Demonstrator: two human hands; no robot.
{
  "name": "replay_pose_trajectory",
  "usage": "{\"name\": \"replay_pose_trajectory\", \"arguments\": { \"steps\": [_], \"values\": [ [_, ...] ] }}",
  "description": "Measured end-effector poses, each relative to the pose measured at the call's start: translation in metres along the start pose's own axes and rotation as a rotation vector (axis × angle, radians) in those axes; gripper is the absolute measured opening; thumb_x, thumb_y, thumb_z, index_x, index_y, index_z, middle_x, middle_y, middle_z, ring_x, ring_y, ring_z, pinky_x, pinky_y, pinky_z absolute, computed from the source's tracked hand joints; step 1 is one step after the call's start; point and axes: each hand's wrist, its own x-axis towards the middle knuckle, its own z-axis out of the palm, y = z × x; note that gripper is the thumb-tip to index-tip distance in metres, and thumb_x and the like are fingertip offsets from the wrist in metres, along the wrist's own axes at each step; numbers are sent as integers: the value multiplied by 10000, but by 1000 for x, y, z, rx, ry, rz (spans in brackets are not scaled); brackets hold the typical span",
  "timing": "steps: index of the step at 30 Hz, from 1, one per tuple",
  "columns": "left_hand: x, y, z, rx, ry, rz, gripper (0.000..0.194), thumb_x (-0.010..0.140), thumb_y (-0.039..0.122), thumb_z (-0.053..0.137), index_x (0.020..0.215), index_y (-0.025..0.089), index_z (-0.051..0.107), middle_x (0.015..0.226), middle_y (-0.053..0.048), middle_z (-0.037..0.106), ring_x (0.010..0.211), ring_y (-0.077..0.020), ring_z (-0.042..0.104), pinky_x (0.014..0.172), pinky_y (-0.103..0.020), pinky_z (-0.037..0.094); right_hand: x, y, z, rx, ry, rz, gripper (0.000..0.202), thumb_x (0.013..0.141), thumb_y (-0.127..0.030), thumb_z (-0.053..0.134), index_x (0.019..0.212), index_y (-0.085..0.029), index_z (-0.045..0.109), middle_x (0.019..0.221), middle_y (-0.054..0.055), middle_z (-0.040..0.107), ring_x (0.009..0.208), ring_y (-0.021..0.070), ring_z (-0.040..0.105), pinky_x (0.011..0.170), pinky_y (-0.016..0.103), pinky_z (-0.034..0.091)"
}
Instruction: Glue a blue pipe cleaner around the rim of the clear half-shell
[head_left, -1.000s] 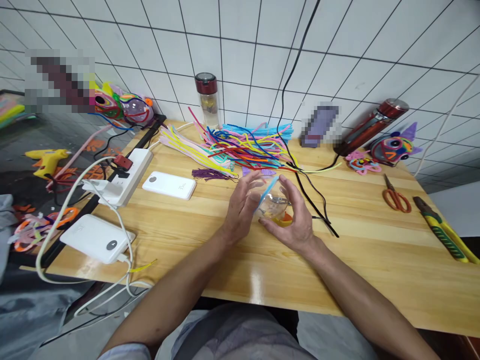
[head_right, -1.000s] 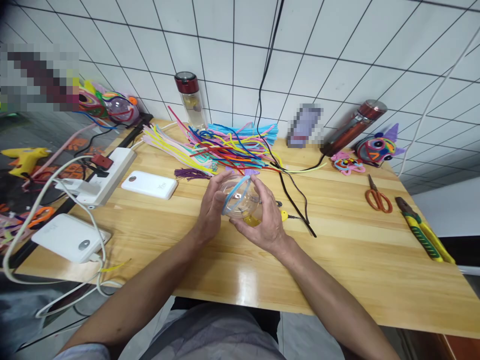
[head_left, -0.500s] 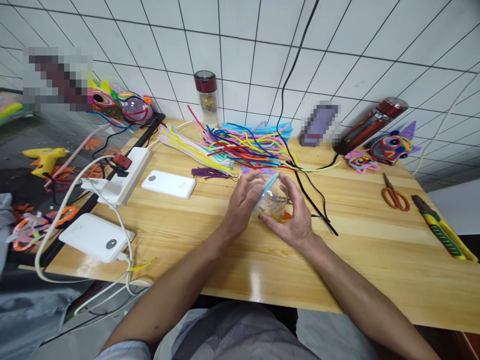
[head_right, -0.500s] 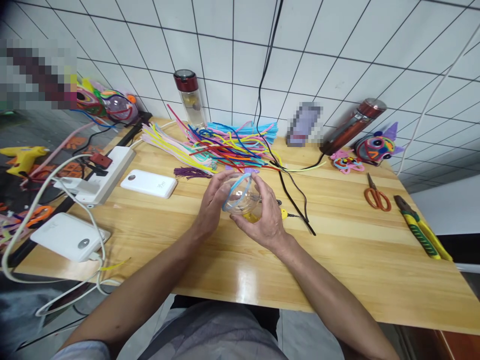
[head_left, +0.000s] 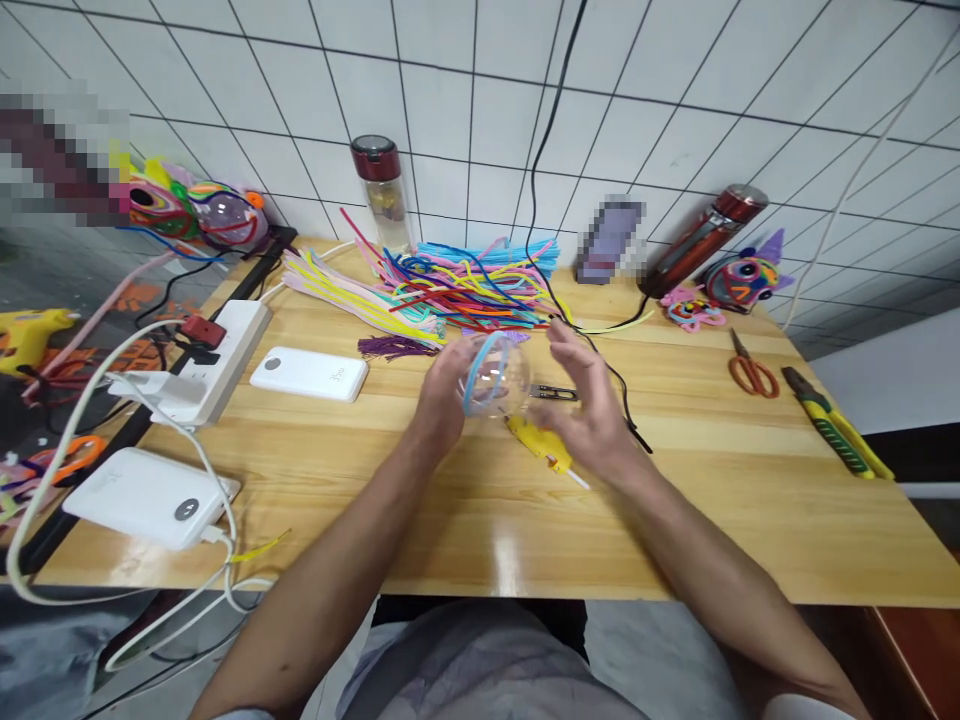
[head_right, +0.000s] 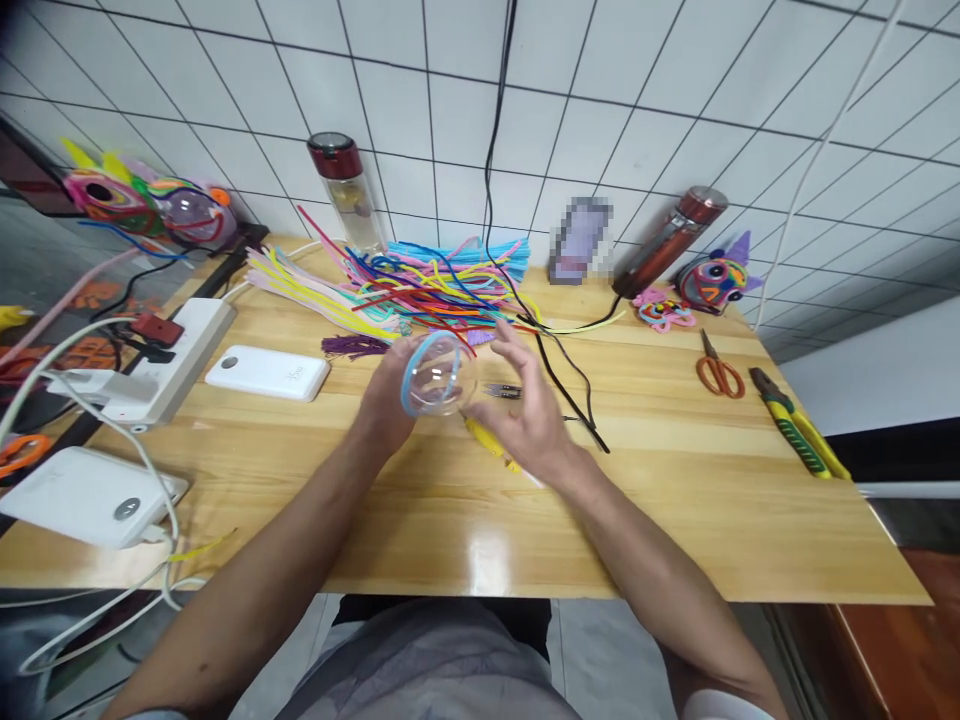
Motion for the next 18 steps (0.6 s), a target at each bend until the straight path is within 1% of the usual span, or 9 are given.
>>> {"name": "replay_pose_trajectory", "arguments": {
  "steps": [1,2,3,4,7,10,12,15,18],
  "values": [
    [2,1,-1,-6,38,8,604,818,709,834,1156,218,742,1286,-100,803,1052,-281,793,738,-366,677,5,0,-12,18,91,32,384,1038,-606,721,1239,-282,680,1484,125,748,1433,331,694,1197,596,570],
    [3,2,-3,-10,72,14,607,815,718,835,1155,224,741,1289,-97,802,1042,-273,789,742,-369,682,9,0,-25,32,197,65,297,1083,-571,663,1074,-275,695,1279,97,822,1243,300,777,1104,547,618],
    [4,3,-4,-12,93,15,605,815,722,834,1155,230,740,1286,-93,802,1035,-266,785,750,-372,686,12,2,-38,31,289,79,318,1089,-561,658,963,-270,686,1065,69,835,1031,272,801,980,491,648],
    [5,3,-6,-9,97,15,595,823,718,831,1157,235,739,1285,-91,801,1036,-260,780,759,-371,686,14,6,-51,22,360,82,366,1084,-570,661,880,-266,668,898,42,797,862,244,767,871,443,643],
    [5,1,-8,19,45,17,560,853,696,815,1148,227,732,1309,-95,787,1066,-250,771,768,-347,676,6,21,-76,8,451,131,507,1047,-638,689,719,-262,594,650,-12,627,604,187,599,638,359,534],
    [3,-2,-7,37,20,20,593,834,701,835,1155,214,728,1301,-106,787,1066,-254,772,745,-333,665,-11,36,-84,92,415,291,558,998,-680,729,671,-260,563,595,-27,557,535,163,538,537,319,464],
    [3,-4,-7,38,24,17,622,819,722,841,1161,215,726,1276,-105,793,1055,-260,777,736,-336,663,-20,42,-83,204,371,392,500,936,-665,796,717,-255,610,639,-22,596,559,161,569,537,303,491],
    [4,-5,-8,43,20,12,634,809,744,837,1141,215,728,1255,-103,799,1030,-260,779,725,-336,658,-26,44,-80,364,304,479,341,822,-532,887,820,-253,691,750,-11,671,626,166,622,595,316,562],
    [4,-5,-9,58,8,10,627,815,742,830,1146,218,741,1270,-101,798,1027,-253,778,716,-323,650,-25,40,-77,444,278,508,228,777,-392,871,833,-254,699,750,-22,664,637,163,621,629,321,573]
  ]
}}
